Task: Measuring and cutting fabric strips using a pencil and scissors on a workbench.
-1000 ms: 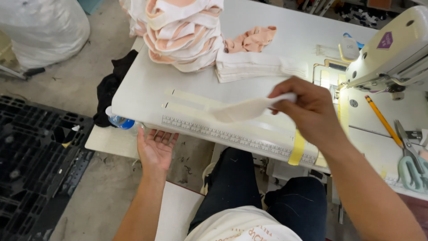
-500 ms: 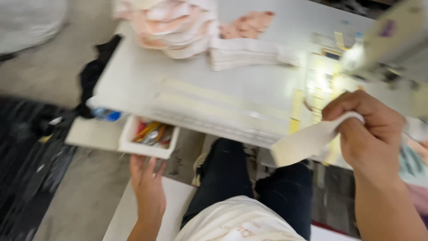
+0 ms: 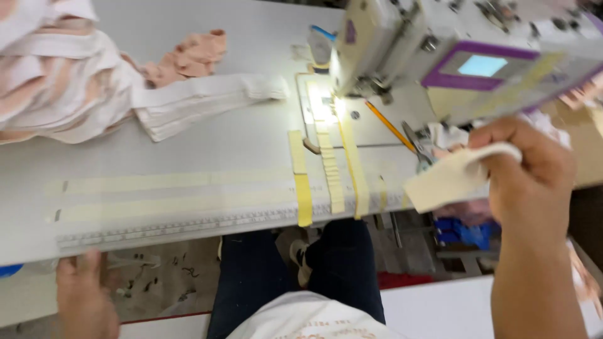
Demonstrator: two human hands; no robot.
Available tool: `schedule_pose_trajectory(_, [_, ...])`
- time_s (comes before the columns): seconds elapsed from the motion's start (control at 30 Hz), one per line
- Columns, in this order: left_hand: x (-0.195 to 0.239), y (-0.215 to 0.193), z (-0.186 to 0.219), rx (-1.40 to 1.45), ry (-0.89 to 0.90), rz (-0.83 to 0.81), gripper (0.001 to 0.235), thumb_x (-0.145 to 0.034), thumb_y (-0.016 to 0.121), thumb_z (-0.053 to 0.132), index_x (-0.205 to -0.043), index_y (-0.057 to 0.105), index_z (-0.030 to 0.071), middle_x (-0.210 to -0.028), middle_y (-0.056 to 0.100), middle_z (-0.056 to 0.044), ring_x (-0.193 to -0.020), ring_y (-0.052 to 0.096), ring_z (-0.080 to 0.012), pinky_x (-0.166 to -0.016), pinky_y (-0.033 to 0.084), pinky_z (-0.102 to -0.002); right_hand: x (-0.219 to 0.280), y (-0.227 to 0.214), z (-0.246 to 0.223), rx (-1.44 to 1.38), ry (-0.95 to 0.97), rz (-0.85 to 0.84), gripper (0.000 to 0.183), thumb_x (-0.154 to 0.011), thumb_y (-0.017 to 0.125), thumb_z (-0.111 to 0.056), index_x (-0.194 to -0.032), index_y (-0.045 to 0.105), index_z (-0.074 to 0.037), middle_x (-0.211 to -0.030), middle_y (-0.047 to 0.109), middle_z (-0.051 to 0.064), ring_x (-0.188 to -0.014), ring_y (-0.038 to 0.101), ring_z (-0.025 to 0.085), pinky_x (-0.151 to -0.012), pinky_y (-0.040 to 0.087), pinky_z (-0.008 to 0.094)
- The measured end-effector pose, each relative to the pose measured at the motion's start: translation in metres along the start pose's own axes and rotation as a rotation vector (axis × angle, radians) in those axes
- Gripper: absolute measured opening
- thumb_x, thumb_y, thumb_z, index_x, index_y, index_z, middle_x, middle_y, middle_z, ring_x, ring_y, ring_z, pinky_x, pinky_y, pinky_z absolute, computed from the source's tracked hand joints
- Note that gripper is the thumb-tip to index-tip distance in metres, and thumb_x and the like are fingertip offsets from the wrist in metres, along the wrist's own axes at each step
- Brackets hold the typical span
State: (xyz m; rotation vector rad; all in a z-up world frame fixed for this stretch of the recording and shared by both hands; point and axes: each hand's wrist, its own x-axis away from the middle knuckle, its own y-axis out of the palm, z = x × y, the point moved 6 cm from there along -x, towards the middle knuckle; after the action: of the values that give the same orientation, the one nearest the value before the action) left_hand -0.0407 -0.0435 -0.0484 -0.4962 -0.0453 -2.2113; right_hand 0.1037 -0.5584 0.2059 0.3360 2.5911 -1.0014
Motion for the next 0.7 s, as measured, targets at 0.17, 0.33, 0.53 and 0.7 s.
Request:
schedule_pose_trajectory(0.17, [0.112,0.077,0.049,-0.228,0.811,0.046,0.091,-0.087,0.072,0.039,-0.158,0.028,0.002,-0.164,0.025,-0.025,-0.153,0.028,-0.0434,-0.118,0.030,-0.061,0.027,0.095,-0.032,-0.509,-0.262,-0.468,0.035,-0.076,0.040,0.013,-0.093,0.066,-0.003,-0.096,0.067,0.013,-0.097,0.064,0.026,-0.087,0.050,0.035])
schedule_pose_trajectory(0.33, [0.121,0.196,0.083,-0.183,0.664,-0.872,0.031,-0.093,0.066,0.021,-0.122,0.066,0.009,-0.117,0.071,-0.012,-0.106,0.069,-0.0270,-0.090,0.051,-0.040,0.043,0.179,-0.089,-0.744,-0.405,-0.806,0.027,-0.089,0.047,0.013,-0.098,0.065,-0.006,-0.096,0.068,0.010,-0.088,0.064,0.022,-0.080,0.050,0.032])
schedule_pose_trajectory(0.53, [0.001,0.226,0.204,-0.228,0.978,-0.508,0.051,-0.072,0.046,-0.002,-0.116,0.064,0.014,-0.105,0.074,-0.007,-0.102,0.071,-0.0264,-0.088,0.052,-0.040,-0.028,0.266,-0.018,-0.511,-0.350,-0.408,0.029,-0.092,0.058,0.009,-0.119,0.065,0.000,-0.109,0.068,0.017,-0.107,0.070,0.038,-0.093,0.056,0.051])
schedule_pose_trajectory(0.7, [-0.064,0.326,0.253,-0.621,1.070,-0.317,0.050,-0.081,0.055,0.002,-0.129,0.046,0.012,-0.114,0.056,-0.012,-0.096,0.070,-0.0403,-0.082,0.058,-0.054,-0.068,0.338,0.005,-0.065,-0.675,-0.068,0.055,-0.086,0.064,-0.005,-0.141,0.059,-0.006,-0.137,0.055,0.021,-0.129,0.052,0.043,-0.102,0.045,0.058])
